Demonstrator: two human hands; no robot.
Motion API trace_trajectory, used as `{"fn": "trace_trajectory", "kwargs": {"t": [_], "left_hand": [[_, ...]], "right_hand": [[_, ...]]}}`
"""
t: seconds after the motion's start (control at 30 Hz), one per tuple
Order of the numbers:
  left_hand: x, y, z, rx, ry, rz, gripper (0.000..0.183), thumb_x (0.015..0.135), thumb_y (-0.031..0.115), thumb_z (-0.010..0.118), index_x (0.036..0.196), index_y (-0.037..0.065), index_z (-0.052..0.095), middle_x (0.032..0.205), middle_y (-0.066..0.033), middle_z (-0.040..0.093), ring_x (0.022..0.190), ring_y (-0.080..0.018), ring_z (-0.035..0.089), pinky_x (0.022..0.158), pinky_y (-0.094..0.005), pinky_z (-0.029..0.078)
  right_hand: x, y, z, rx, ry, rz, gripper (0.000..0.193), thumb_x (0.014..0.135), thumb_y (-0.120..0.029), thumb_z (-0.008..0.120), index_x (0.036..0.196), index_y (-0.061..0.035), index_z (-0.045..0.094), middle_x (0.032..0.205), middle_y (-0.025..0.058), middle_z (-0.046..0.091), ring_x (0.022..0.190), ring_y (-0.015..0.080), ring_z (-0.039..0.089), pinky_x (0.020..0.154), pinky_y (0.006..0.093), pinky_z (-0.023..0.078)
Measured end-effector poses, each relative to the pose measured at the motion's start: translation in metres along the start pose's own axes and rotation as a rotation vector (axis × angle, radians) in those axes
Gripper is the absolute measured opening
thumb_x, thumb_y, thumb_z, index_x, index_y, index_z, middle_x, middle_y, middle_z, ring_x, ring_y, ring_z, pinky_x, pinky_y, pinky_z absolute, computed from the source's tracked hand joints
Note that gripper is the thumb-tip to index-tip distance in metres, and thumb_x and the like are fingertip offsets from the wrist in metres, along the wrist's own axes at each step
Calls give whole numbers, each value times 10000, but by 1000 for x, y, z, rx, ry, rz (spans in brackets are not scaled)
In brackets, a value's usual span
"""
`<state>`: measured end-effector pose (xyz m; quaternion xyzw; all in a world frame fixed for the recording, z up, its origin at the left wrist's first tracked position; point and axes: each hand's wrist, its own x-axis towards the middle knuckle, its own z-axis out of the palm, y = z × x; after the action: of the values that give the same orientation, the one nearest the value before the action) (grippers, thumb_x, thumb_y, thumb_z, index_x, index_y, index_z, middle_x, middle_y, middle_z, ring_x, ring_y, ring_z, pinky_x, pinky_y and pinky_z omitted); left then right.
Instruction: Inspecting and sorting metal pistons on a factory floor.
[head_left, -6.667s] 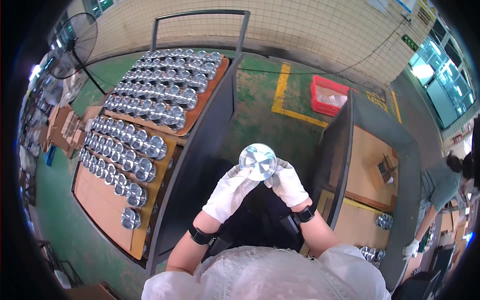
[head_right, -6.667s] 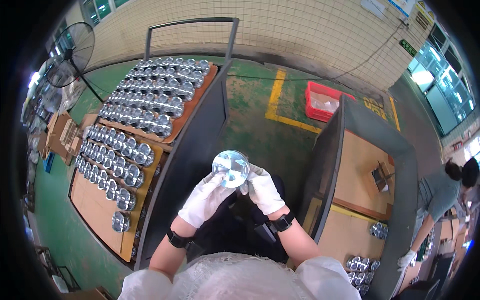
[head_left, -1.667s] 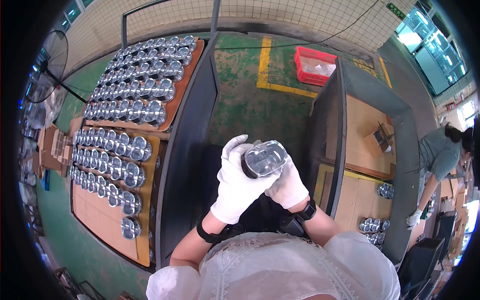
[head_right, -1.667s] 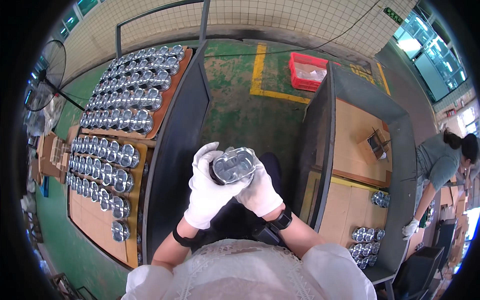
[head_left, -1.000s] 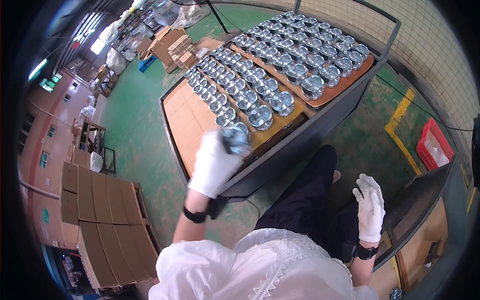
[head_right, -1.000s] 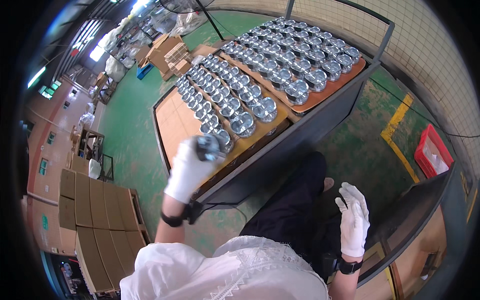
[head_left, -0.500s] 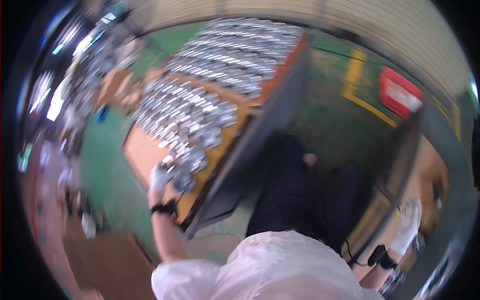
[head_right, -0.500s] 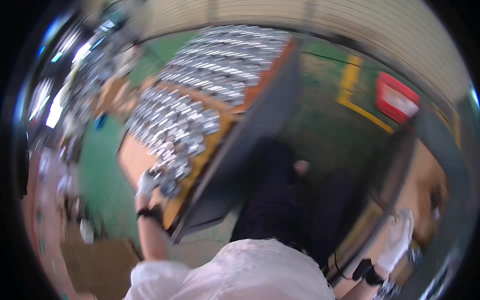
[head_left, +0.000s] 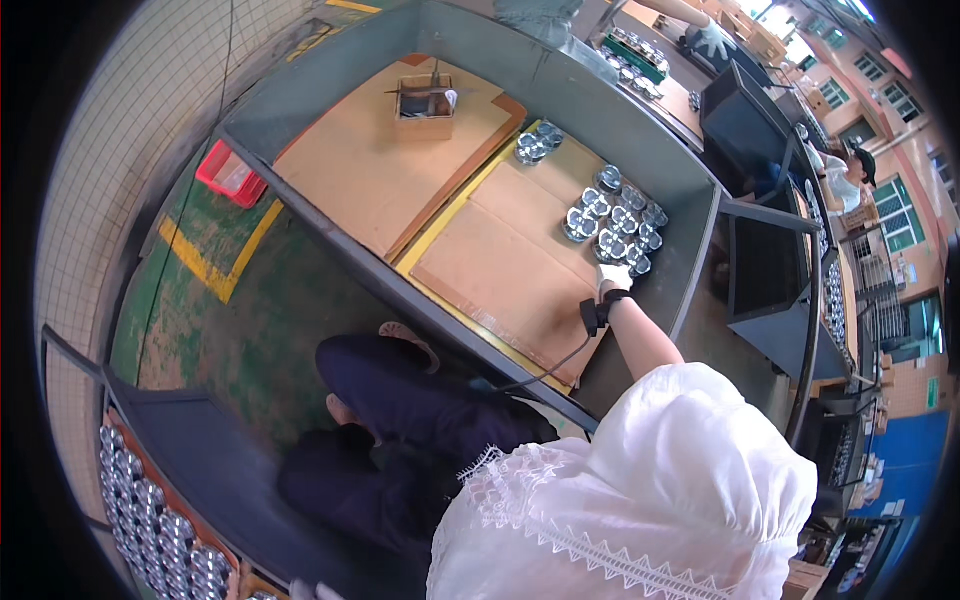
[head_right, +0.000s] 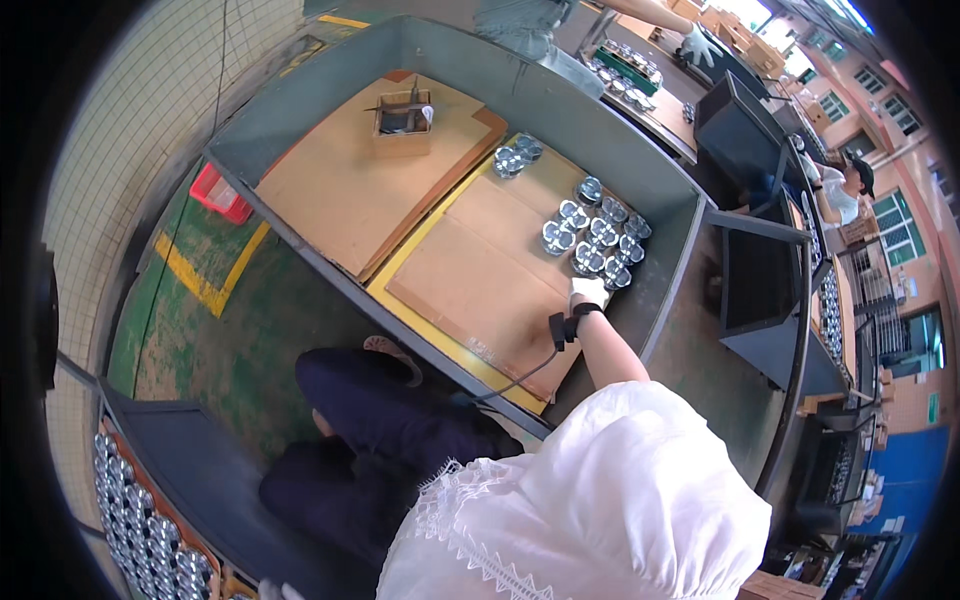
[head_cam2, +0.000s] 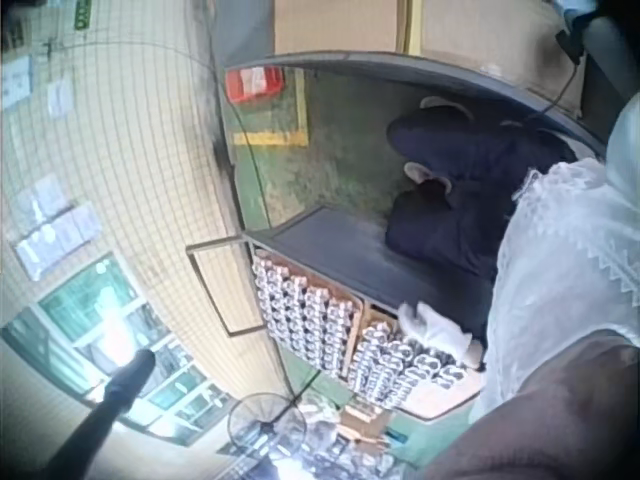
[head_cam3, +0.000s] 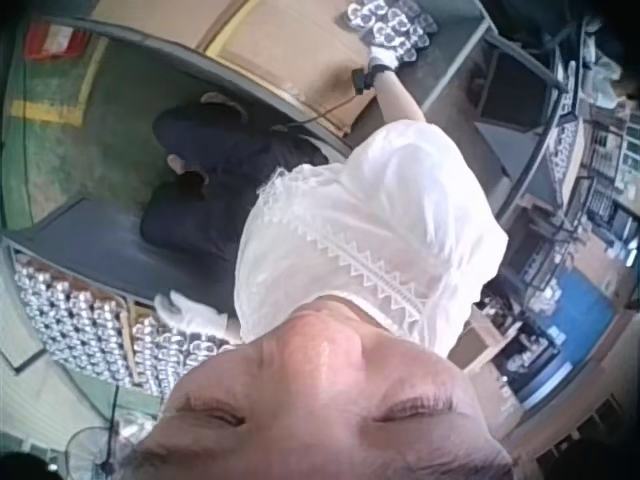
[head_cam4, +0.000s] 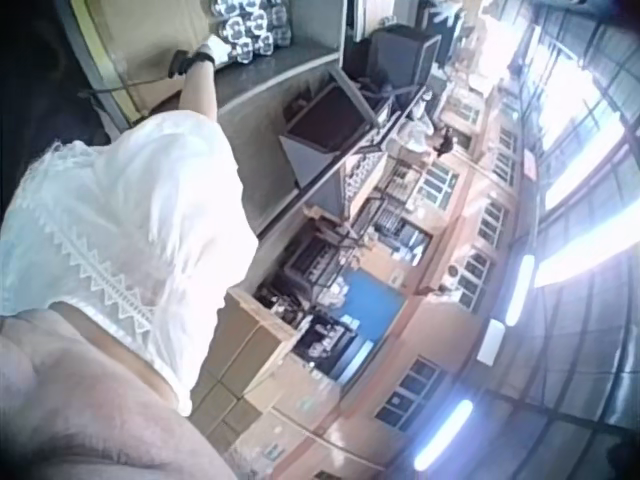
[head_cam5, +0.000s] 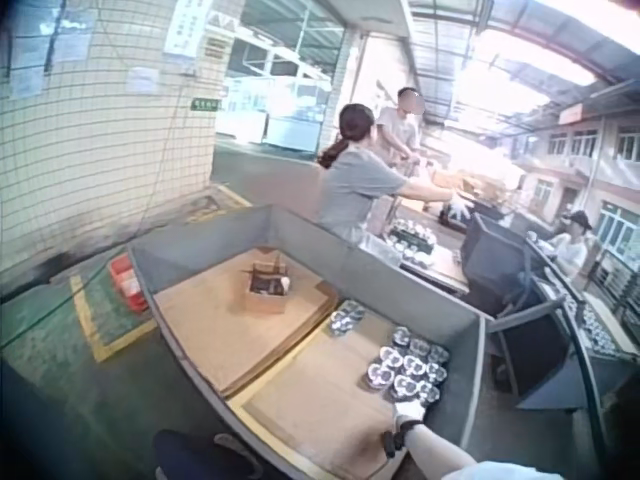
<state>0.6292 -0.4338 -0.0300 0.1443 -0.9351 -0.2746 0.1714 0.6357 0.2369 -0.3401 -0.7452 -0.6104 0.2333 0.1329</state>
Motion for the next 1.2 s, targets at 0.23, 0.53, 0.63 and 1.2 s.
{"fn": "trace_trajectory", "kwargs": {"t": [0.23, 0.53, 0.63, 1.2], "left_hand": [[9, 9, 68, -80, -231, 87, 359, 884, 52, 649, 1217, -18, 533, 1168, -198, 607, 1049, -296, 609, 910, -364, 517], [18, 30, 84, -53, -224, 117, 321, 878, 86, 666, 1164, -26, 575, 1127, -189, 616, 1004, -291, 626, 862, -364, 543], [22, 13, 109, -173, -217, 21, 272, 881, 60, 612, 1150, 29, 589, 1188, -108, 602, 1038, -238, 604, 860, -341, 522], [69, 86, 101, -1254, -471, -263, 612, 852, 46, 683, 1377, -26, 376, 1402, -163, 446, 1301, -243, 437, 1089, -349, 361]], "right_hand": [[74, 6, -13, -457, -87, -406, 376, 929, -347, 466, 1119, -86, 657, 1121, 163, 661, 1056, 331, 628, 877, 408, 492], [9, -51, -34, -712, -174, -638, 249, 853, -276, 547, 960, -112, 702, 990, 160, 692, 918, 327, 669, 788, 423, 532], [9, -71, -22, -452, -271, -897, 324, 821, -350, 574, 968, -91, 703, 909, 162, 693, 782, 295, 667, 686, 385, 531], [-469, -252, -97, 650, -2112, -379, 129, 907, -112, 581, 1015, -67, 634, 825, 22, 649, 690, 115, 593, 582, 261, 446]]}}
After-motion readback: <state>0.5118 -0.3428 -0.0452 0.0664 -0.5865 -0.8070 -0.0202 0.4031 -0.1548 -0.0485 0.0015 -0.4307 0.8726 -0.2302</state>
